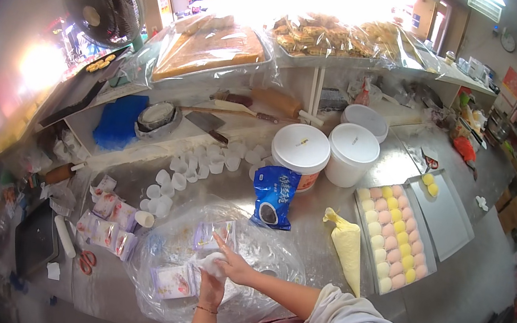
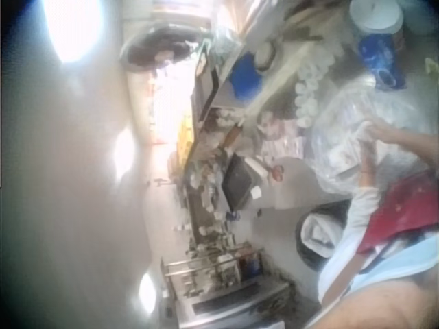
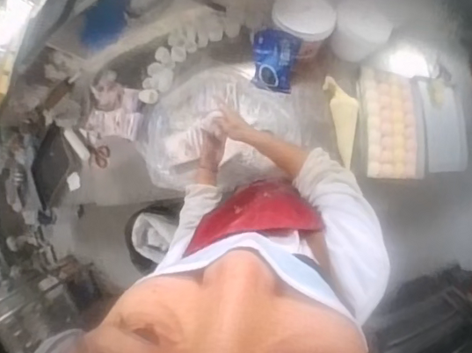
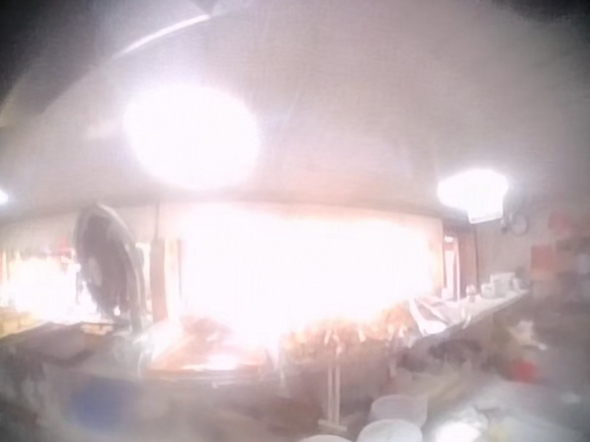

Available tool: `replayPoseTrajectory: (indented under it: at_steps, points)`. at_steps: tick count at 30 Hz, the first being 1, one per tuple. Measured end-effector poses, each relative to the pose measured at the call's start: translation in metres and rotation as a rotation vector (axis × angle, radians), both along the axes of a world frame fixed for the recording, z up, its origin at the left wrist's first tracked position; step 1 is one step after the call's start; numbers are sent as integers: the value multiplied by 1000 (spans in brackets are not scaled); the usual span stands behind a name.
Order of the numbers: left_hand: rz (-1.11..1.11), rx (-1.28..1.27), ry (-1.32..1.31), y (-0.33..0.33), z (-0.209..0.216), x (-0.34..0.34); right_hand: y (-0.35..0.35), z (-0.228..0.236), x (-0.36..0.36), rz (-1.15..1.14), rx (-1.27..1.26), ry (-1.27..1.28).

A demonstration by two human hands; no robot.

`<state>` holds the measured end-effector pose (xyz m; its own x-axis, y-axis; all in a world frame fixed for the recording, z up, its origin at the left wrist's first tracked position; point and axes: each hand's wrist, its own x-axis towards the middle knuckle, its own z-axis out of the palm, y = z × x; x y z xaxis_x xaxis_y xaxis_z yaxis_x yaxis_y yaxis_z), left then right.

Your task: The person repeatedly fills small round pastries by hand. They flatten dough, pipe yellow filling from a piping bag, add dark filling from a blue pouch, seal the pastry, and place it on a tray with other finished pastries.

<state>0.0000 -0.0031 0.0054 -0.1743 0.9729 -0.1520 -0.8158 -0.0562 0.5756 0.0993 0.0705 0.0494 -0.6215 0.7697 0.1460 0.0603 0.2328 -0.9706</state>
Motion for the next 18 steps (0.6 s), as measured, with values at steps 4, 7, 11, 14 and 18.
replayPoseTrajectory:
  at_steps: [4,7,11,14,18]
  points:
    - [94,-95,231,2,20,11,2,-1,2,-77,-9,58]
    - [322,-316,565,7,31,26,2,1,5,-164,-14,51]
    - [482,-537,841,10,35,17,7,6,15,-341,92,17]
    - [442,-376,450,8,34,0,21,9,35,-455,37,40]
    - [103,-416,264,13,29,1,21,6,45,-272,-47,-317]
